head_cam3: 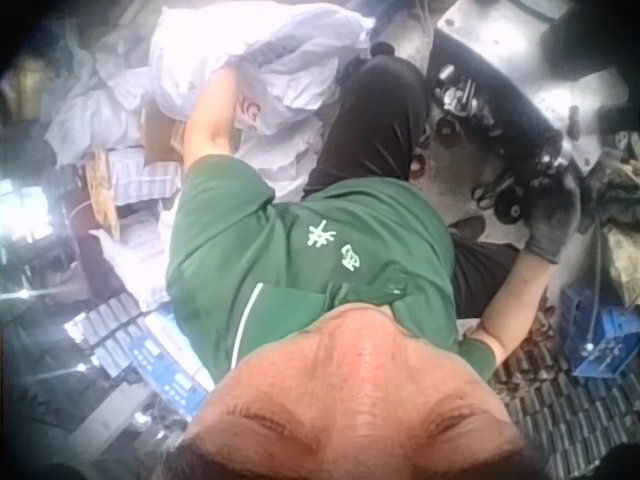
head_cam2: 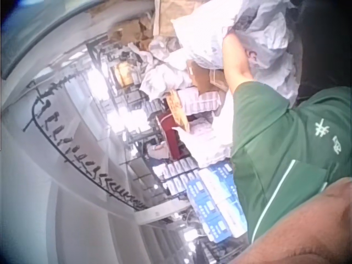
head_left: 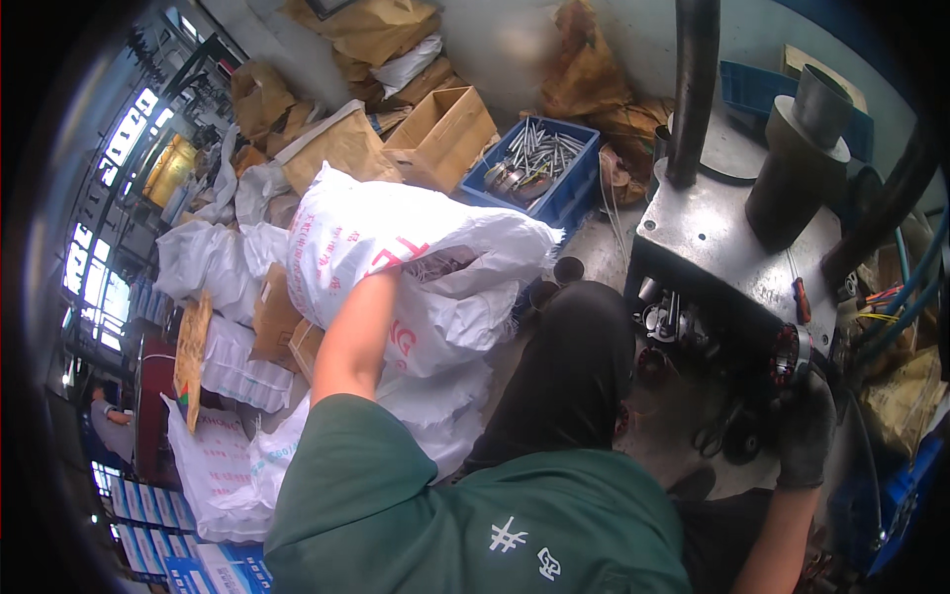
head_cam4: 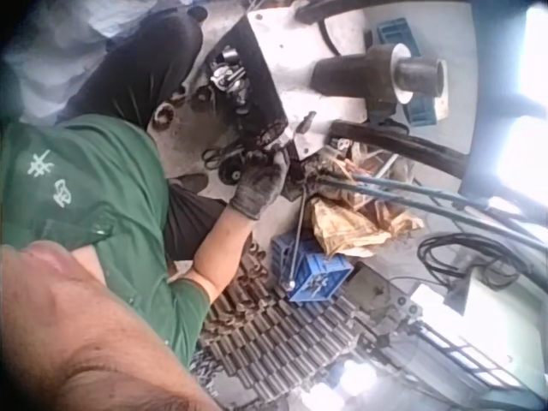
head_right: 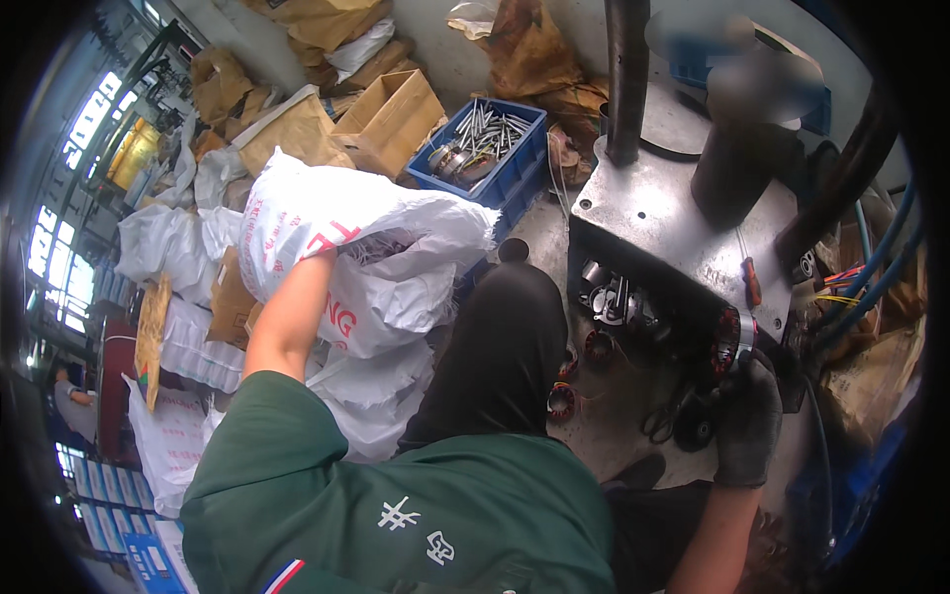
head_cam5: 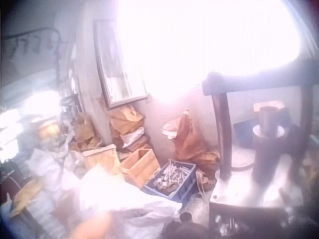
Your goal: Using a hydraulic press to fit metal sleeves onto electromagnetic motor cores.
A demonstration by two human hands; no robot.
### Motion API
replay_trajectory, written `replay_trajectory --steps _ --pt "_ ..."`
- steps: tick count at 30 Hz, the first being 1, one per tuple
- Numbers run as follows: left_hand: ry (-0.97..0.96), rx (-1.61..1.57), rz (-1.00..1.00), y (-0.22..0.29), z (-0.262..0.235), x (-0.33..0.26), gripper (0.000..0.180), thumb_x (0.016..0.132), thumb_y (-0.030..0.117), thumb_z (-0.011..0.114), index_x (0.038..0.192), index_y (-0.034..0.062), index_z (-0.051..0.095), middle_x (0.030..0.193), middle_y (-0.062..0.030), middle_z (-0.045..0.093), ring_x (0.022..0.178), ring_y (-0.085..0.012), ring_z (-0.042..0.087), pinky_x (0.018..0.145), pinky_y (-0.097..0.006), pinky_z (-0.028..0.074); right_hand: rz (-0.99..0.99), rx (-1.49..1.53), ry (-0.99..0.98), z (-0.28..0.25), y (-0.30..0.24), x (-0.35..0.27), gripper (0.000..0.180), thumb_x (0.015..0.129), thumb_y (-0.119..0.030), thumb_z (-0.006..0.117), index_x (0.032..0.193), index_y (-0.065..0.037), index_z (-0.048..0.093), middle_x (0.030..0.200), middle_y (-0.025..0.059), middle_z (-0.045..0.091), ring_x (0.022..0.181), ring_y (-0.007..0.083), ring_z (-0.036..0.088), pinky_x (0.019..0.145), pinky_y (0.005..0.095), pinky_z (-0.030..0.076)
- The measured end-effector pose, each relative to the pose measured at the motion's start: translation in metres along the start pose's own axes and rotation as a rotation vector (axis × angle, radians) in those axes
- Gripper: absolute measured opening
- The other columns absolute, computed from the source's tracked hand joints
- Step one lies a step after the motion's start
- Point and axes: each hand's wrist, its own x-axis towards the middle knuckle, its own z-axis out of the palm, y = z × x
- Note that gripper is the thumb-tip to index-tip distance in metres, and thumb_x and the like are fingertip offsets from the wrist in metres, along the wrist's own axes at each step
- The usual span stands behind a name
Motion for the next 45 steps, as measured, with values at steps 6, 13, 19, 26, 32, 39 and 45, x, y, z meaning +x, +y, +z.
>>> replay_trajectory --steps 6,13,19,26,32,39,45 --pt "-0.079 0.018 -0.024 0.013 0.001 0.002 0.029 0.096 0.028 0.069 0.113 0.0042 0.07 0.095 -0.006 0.072 0.078 -0.0176 0.069 0.071 -0.031 0.056 0.002 0.016 -0.009 -0.013 0.003 0.0 0.031 0.101 -0.022 0.065 0.129 -0.008 0.063 0.1 0.0019 0.068 0.081 0.0147 0.066 0.071 0.0371 0.057" --pt "-0.168 0.052 -0.056 0.022 0.021 -0.014 0.028 0.096 0.027 0.068 0.112 0.0042 0.07 0.094 -0.0059 0.072 0.077 -0.0177 0.07 0.069 -0.031 0.055 0.0 0.001 0.036 -0.001 0.001 -0.012 0.034 0.102 -0.022 0.064 0.132 -0.008 0.062 0.1 0.0015 0.067 0.079 0.0138 0.064 0.071 0.034 0.055" --pt "-0.248 0.086 -0.08 0.027 0.039 -0.032 0.027 0.096 0.027 0.068 0.111 0.0043 0.07 0.093 -0.0058 0.071 0.075 -0.0178 0.07 0.068 -0.031 0.055 -0.01 0.033 0.061 0.002 0.0 -0.019 0.033 0.101 -0.019 0.065 0.131 -0.008 0.062 0.098 0.002 0.067 0.078 0.014 0.065 0.07 0.0335 0.055" --pt "-0.328 0.114 -0.118 0.033 0.037 -0.042 0.026 0.096 0.026 0.068 0.111 0.0043 0.071 0.092 -0.0058 0.071 0.074 -0.0179 0.07 0.067 -0.031 0.055 -0.022 0.024 0.069 0.001 -0.002 -0.024 0.03 0.1 -0.016 0.066 0.128 -0.007 0.063 0.095 0.0041 0.068 0.079 0.0156 0.067 0.069 0.0341 0.056" --pt "-0.478 -0.025 -0.178 0.025 0.064 -0.043 0.021 0.097 0.023 0.064 0.103 0.0044 0.071 0.09 -0.0058 0.072 0.074 -0.0152 0.069 0.065 -0.03 0.053 -0.021 0.014 0.04 0.0 -0.004 -0.023 0.027 0.099 -0.015 0.066 0.125 -0.006 0.065 0.093 0.0045 0.068 0.077 0.0157 0.067 0.067 0.0323 0.056" --pt "0.019 0.731 0.014 -0.098 -0.014 0.026 0.027 0.096 0.026 0.065 0.11 0.0042 0.07 0.093 -0.0097 0.072 0.081 -0.0182 0.069 0.074 -0.031 0.054 0.023 0.07 0.034 0.005 0.001 -0.019 0.024 0.097 -0.015 0.067 0.121 -0.007 0.067 0.092 0.0041 0.069 0.075 0.0168 0.065 0.067 0.0338 0.055" --pt "-0.438 -0.037 0.273 -0.052 0.056 0.021 0.046 0.103 0.044 0.057 0.125 0.0053 0.068 0.122 -0.0106 0.073 0.104 -0.0261 0.069 0.095 -0.038 0.052 -0.035 0.005 0.114 0.002 -0.001 -0.026 0.022 0.096 -0.016 0.069 0.117 -0.009 0.07 0.092 0.004 0.069 0.076 0.0174 0.065 0.067 0.0344 0.055"
